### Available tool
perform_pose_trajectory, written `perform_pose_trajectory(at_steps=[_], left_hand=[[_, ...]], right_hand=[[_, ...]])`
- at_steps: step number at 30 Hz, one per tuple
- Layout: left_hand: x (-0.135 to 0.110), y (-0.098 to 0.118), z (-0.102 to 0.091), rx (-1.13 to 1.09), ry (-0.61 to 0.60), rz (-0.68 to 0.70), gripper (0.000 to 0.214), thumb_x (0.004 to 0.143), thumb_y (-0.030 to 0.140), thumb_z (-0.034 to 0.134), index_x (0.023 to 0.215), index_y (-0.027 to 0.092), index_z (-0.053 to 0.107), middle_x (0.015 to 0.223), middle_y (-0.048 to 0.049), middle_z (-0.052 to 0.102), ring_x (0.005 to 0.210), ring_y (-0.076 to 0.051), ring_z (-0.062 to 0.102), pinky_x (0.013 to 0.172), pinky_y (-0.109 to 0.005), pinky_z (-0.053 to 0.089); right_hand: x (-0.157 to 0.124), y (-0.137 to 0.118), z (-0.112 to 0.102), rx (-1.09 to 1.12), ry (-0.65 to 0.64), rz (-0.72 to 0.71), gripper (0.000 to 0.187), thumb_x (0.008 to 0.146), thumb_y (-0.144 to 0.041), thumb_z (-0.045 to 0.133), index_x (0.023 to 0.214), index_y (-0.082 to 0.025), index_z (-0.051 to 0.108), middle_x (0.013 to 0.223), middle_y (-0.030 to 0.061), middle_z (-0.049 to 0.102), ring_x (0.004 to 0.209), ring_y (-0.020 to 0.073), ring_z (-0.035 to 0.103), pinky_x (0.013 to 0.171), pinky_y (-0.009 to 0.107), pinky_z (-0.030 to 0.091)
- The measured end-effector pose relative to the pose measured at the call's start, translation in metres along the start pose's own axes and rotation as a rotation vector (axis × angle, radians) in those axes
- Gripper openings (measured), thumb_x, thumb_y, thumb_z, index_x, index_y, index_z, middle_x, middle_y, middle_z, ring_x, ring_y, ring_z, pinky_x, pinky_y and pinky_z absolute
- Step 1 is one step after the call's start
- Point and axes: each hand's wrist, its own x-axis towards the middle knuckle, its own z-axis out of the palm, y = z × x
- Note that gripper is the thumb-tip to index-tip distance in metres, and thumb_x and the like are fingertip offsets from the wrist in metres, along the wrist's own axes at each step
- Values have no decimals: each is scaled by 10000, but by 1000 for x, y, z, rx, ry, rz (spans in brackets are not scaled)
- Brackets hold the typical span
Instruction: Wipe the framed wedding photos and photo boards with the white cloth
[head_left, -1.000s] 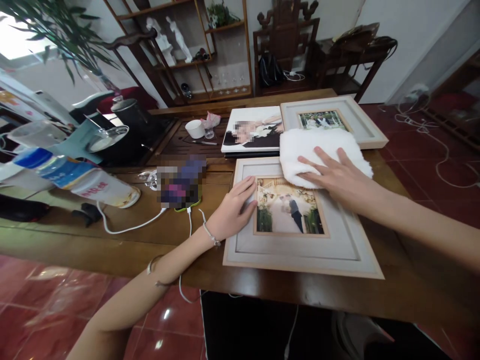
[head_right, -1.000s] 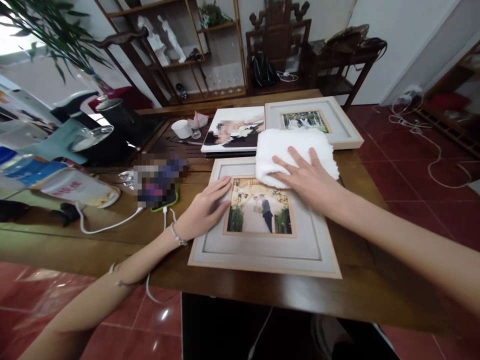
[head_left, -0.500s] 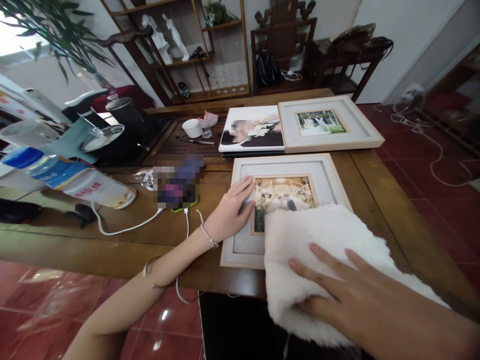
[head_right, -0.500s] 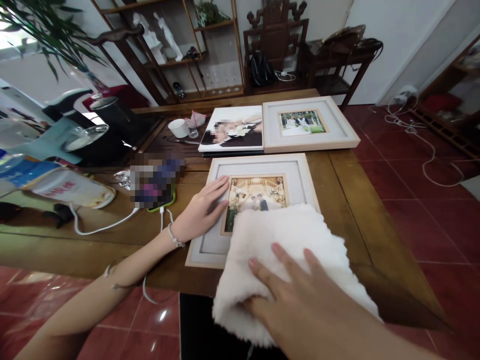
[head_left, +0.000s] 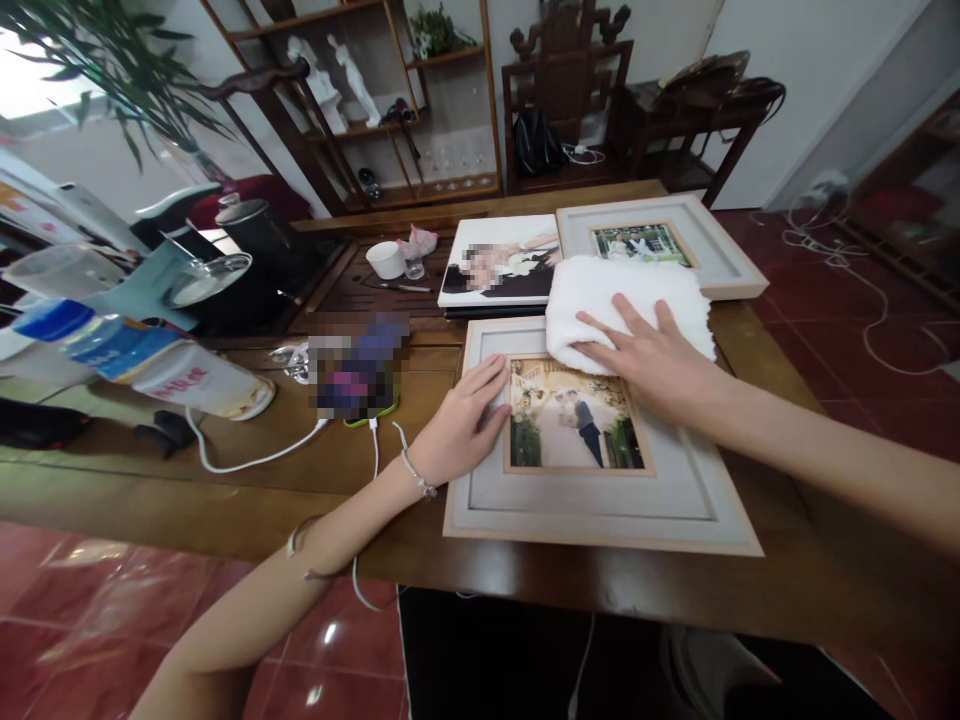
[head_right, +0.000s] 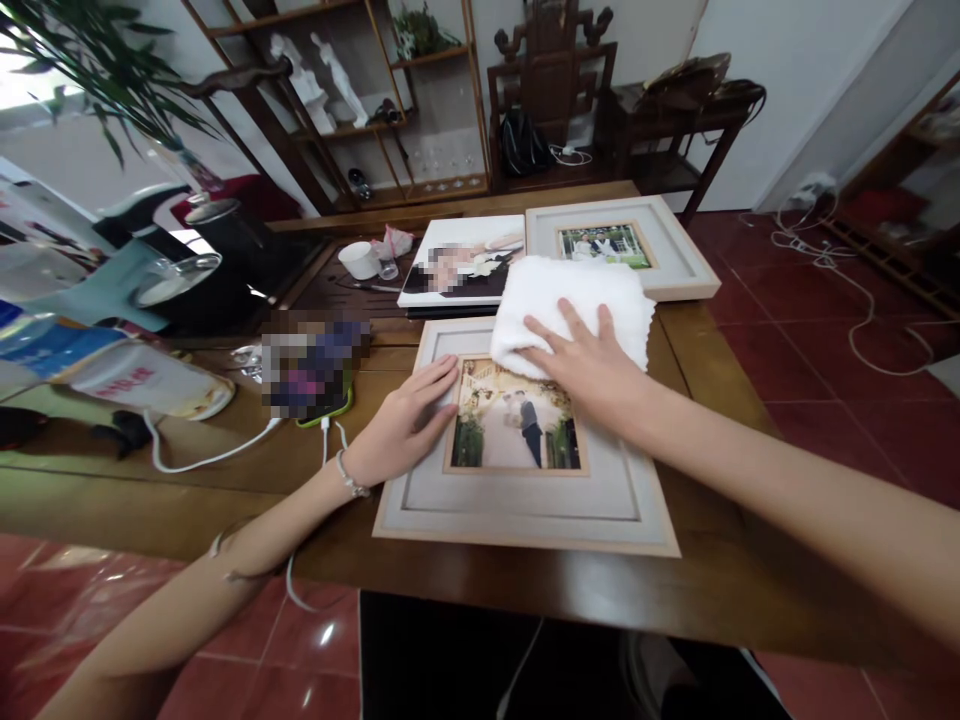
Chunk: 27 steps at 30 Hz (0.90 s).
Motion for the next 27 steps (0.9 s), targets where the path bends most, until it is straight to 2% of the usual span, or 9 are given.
perform_pose_trajectory(at_steps=[4,7,9,11,13,17,21,25,27], left_hand=[[0,1,1,5,2,-24,471,961,254,481,1405,96,475,1469,-196,470,1411,-276,394,1163,-516,343],[0,3,1,-2,-3,-41,468,973,267,460,1418,123,464,1483,-178,458,1418,-272,382,1172,-520,323],[0,3,1,0,-17,-54,469,979,269,443,1424,123,458,1493,-176,445,1426,-276,367,1177,-522,312],[0,4,0,8,-30,-58,478,978,268,434,1426,101,455,1498,-190,432,1432,-281,355,1182,-514,305],[0,4,0,15,-34,-52,484,974,264,438,1429,100,450,1500,-188,431,1432,-281,355,1184,-511,302],[-1,2,0,3,-20,-34,490,968,256,457,1446,149,433,1505,-159,435,1431,-280,356,1179,-530,308],[-1,1,0,-3,-25,-17,494,967,247,467,1447,139,428,1497,-175,440,1428,-281,361,1172,-533,319],[0,1,-1,-5,-23,-4,495,961,229,473,1446,144,426,1496,-172,442,1427,-277,364,1169,-536,324],[0,1,-1,-5,-28,-7,496,961,225,473,1448,141,424,1497,-175,439,1429,-276,361,1169,-535,323]], right_hand=[[-20,-25,-10,47,-74,-113,767,724,76,488,1401,-285,490,1568,61,273,1396,473,244,972,761,341],[-63,-60,-17,197,-103,-208,520,768,-97,606,1222,-349,644,1493,42,418,1299,497,408,850,773,426],[-94,-80,-20,305,-20,-243,307,796,-205,632,1027,-388,717,1416,-17,521,1233,465,499,816,745,465],[-116,-94,-21,406,52,-297,246,780,-306,672,989,-428,719,1383,-45,556,1198,441,539,802,699,498],[-124,-100,-21,443,88,-305,251,781,-334,674,1004,-444,709,1380,-56,560,1198,415,548,810,657,513],[-102,-88,-13,311,106,-201,404,824,-137,569,1115,-395,678,1461,-35,475,1286,396,475,886,661,476],[-59,-54,-3,139,105,-133,667,741,68,467,1301,-275,586,1541,39,346,1376,441,321,983,720,367],[-23,-19,3,55,162,-67,763,715,135,391,1401,-187,480,1582,95,228,1423,457,166,1027,742,284],[-12,-11,3,41,141,-61,782,705,144,383,1410,-183,469,1581,99,226,1419,470,156,1015,755,281]])
